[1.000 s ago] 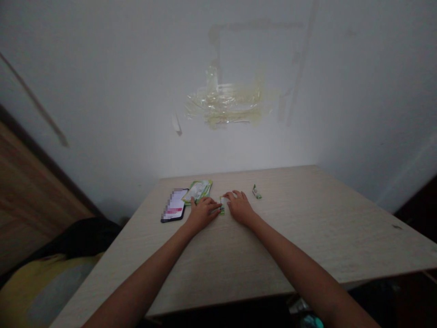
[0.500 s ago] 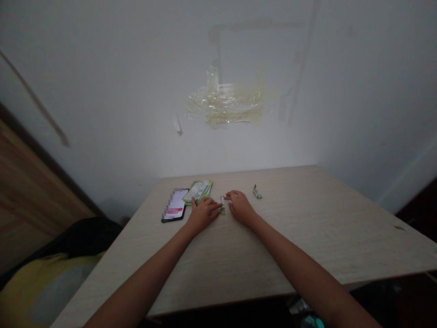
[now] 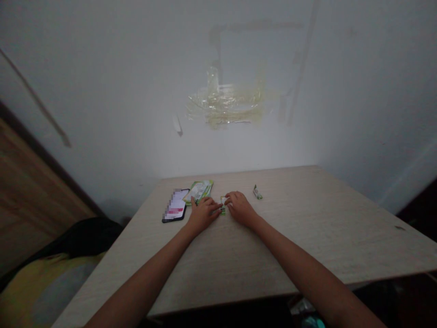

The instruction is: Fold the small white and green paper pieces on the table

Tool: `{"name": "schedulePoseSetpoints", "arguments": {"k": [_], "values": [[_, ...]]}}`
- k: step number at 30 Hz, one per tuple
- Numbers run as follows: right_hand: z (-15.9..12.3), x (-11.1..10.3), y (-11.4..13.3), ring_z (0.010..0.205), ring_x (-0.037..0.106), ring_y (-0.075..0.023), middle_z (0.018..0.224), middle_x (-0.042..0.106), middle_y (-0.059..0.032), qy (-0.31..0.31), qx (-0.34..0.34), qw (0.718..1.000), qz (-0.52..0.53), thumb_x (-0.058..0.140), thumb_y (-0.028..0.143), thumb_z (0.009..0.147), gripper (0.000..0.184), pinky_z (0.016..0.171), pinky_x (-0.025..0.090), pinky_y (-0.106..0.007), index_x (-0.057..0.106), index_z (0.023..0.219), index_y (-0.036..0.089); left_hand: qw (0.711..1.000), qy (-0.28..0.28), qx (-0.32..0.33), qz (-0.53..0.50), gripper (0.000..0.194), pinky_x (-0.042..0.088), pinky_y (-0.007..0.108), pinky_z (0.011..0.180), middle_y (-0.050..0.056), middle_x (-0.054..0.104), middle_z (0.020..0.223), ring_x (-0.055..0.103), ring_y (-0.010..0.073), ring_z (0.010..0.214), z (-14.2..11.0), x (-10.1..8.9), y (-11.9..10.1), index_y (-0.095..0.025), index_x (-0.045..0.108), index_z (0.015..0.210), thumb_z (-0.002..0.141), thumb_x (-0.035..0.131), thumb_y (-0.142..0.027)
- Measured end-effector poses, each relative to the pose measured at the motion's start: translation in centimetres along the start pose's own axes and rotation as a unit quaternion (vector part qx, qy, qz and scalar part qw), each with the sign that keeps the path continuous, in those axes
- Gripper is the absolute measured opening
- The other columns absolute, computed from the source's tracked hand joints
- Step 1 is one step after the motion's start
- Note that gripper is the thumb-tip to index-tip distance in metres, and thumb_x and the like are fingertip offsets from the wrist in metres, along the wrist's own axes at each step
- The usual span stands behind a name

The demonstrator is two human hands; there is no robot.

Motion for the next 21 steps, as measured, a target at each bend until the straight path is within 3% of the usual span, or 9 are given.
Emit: {"name": "schedulePoseSetpoints", "arguments": {"k": [21], "values": [[-0.8, -1.2, 1.5, 0.104, 0.057, -0.0219, 0.100, 0.063, -0.0064, -0.005, -0.077, 0.995, 0.063, 0.057, 0.009, 0.081, 0.014, 0.110, 0.033, -0.049, 0.059, 0.088, 0.021, 1.000, 0.005, -0.006, 0.020, 0.027, -0.004, 0.079, 0.105, 0.001, 0.067, 0.111, 0.048, 0.0269, 0.122, -0.1, -0.2, -0.2, -0.040, 0.066, 0.116, 0.091, 0.056, -0.044]]}}
Point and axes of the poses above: each hand's wrist, its own z-axis towards the middle knuckle, its own x-axis out of the palm, y = z × x, the point moved 5 cm from there along z, towards the middle knuckle
